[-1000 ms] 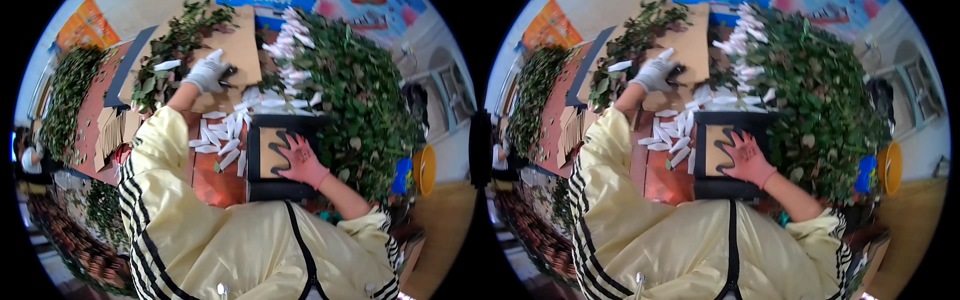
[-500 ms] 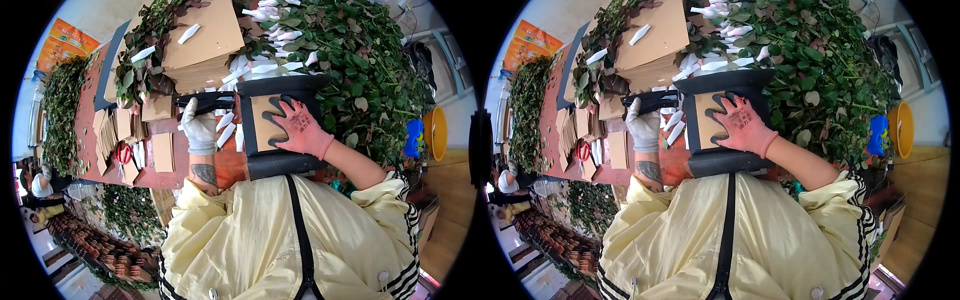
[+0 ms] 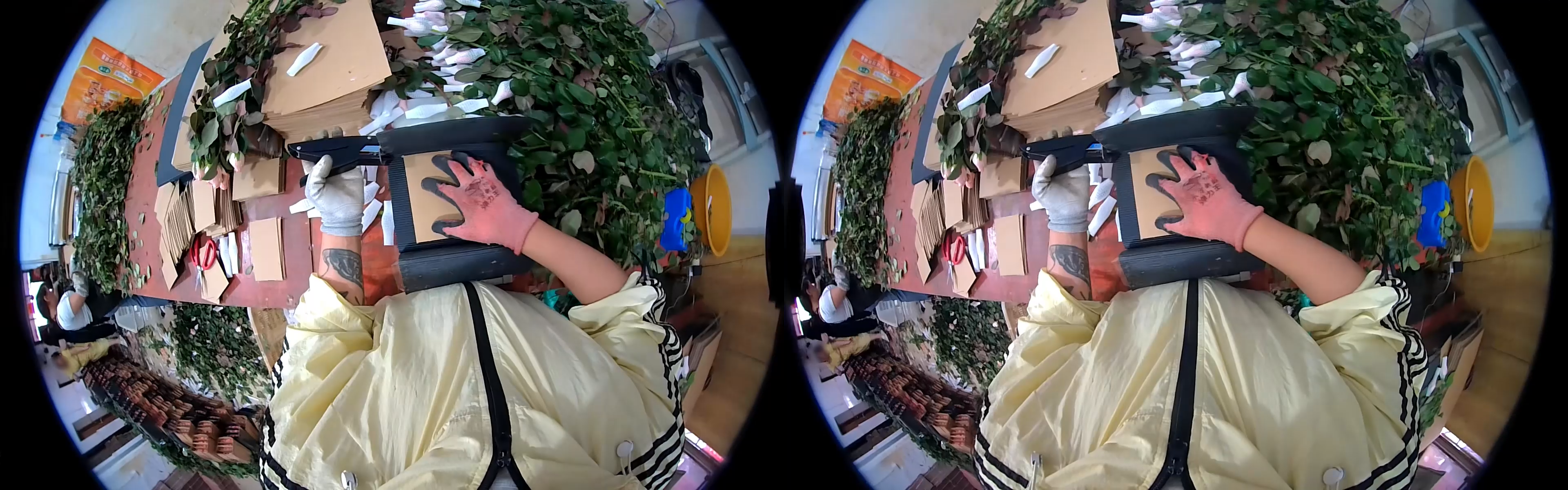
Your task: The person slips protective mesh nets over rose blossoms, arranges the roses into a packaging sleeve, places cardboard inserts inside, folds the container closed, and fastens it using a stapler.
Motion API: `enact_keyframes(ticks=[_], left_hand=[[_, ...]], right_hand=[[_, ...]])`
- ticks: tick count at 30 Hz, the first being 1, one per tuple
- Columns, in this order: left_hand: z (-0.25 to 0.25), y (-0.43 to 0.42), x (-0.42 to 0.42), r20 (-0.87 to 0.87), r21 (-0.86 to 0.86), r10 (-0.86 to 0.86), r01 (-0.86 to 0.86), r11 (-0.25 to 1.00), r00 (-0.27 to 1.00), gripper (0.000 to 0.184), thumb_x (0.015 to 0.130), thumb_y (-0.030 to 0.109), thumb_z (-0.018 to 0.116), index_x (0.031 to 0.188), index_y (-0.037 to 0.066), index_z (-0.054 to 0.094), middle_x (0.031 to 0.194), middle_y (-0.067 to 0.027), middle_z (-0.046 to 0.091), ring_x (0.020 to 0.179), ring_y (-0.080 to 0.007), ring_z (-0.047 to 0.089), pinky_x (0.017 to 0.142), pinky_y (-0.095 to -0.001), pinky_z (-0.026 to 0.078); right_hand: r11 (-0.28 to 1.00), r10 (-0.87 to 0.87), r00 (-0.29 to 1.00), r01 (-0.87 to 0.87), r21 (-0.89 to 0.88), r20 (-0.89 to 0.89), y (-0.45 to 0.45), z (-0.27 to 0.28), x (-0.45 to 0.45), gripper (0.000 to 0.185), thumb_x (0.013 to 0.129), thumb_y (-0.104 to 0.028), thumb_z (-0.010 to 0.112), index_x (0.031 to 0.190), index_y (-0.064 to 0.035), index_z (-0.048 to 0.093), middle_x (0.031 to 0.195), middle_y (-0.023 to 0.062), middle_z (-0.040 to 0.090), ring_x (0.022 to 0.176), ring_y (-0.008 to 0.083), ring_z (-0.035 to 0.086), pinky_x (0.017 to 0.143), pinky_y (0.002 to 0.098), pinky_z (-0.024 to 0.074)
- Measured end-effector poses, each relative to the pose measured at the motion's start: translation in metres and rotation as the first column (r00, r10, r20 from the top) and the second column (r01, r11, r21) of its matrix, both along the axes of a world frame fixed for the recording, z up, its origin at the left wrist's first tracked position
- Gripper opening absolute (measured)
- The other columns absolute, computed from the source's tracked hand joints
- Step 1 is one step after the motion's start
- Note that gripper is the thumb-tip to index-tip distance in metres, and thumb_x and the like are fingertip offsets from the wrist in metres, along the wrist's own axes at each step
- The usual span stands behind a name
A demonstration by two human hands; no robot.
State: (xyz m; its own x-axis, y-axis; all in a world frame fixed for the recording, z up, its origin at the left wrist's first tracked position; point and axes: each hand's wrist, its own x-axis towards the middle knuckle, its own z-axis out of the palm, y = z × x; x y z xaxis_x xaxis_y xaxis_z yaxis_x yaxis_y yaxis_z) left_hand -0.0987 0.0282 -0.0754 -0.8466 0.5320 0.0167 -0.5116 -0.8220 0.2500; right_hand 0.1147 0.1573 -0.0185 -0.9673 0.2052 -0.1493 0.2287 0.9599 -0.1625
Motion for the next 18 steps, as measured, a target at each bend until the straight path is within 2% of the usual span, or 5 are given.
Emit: enact_keyframes(ticks=[4, 8, 12, 15, 18], left_hand=[[0.006, 0.004, 0.005, -0.038, -0.01, -0.032, 0.031, 0.999, 0.999, 0.056, 0.076, -0.009, 0.049, 0.128, 0.012, 0.047, 0.123, -0.0116, 0.056, 0.121, -0.0332, 0.049, 0.106, -0.052, 0.036], [0.011, 0.012, 0.01, -0.17, -0.166, 0.071, -0.1, 0.981, 0.983, 0.057, 0.078, -0.011, 0.051, 0.127, 0.016, 0.047, 0.114, -0.0094, 0.059, 0.116, -0.0298, 0.053, 0.103, -0.0514, 0.039], [0.008, 0.021, 0.0, -0.1, -0.146, 0.1, -0.114, 0.983, 0.99, 0.038, 0.086, -0.002, 0.055, 0.12, 0.014, 0.048, 0.102, -0.0059, 0.06, 0.095, -0.0222, 0.061, 0.094, -0.0432, 0.047], [0.0, 0.03, -0.018, -0.095, -0.325, 0.137, -0.161, 0.932, 0.986, 0.006, 0.084, 0.006, 0.059, 0.085, 0.0, 0.06, 0.08, -0.0084, 0.061, 0.078, -0.0214, 0.06, 0.084, -0.0377, 0.049], [0.005, 0.029, -0.017, -0.095, -0.322, 0.147, -0.17, 0.931, 0.985, 0.006, 0.084, 0.006, 0.059, 0.087, 0.001, 0.06, 0.08, -0.0079, 0.061, 0.081, -0.022, 0.061, 0.085, -0.0381, 0.049]], right_hand=[[1.0, 0.006, 1.0, -0.006, 0.018, 0.011, -0.001, 0.004, -0.001, 0.069, 0.075, -0.058, 0.059, 0.129, -0.0154, 0.051, 0.141, 0.0197, 0.033, 0.128, 0.0435, 0.032, 0.109, 0.0496, 0.0227], [1.0, 0.017, 1.0, -0.017, 0.02, -0.004, 0.0, 0.002, 0.001, 0.07, 0.075, -0.059, 0.059, 0.129, -0.0152, 0.051, 0.141, 0.0199, 0.033, 0.129, 0.0439, 0.031, 0.109, 0.0499, 0.0226], [1.0, 0.007, 0.999, -0.008, 0.011, 0.039, -0.002, 0.01, -0.001, 0.069, 0.077, -0.058, 0.058, 0.131, -0.0156, 0.049, 0.143, 0.0203, 0.032, 0.131, 0.0444, 0.03, 0.108, 0.0508, 0.0232], [1.0, 0.01, 0.998, -0.012, 0.023, 0.062, -0.002, 0.009, -0.001, 0.069, 0.078, -0.057, 0.058, 0.133, -0.0163, 0.047, 0.145, 0.0204, 0.031, 0.131, 0.0446, 0.031, 0.107, 0.0513, 0.0239], [1.0, 0.012, 0.998, -0.014, 0.028, 0.069, -0.001, 0.01, -0.001, 0.07, 0.078, -0.056, 0.058, 0.134, -0.0165, 0.046, 0.145, 0.0201, 0.031, 0.131, 0.0444, 0.03, 0.108, 0.0511, 0.0235]])
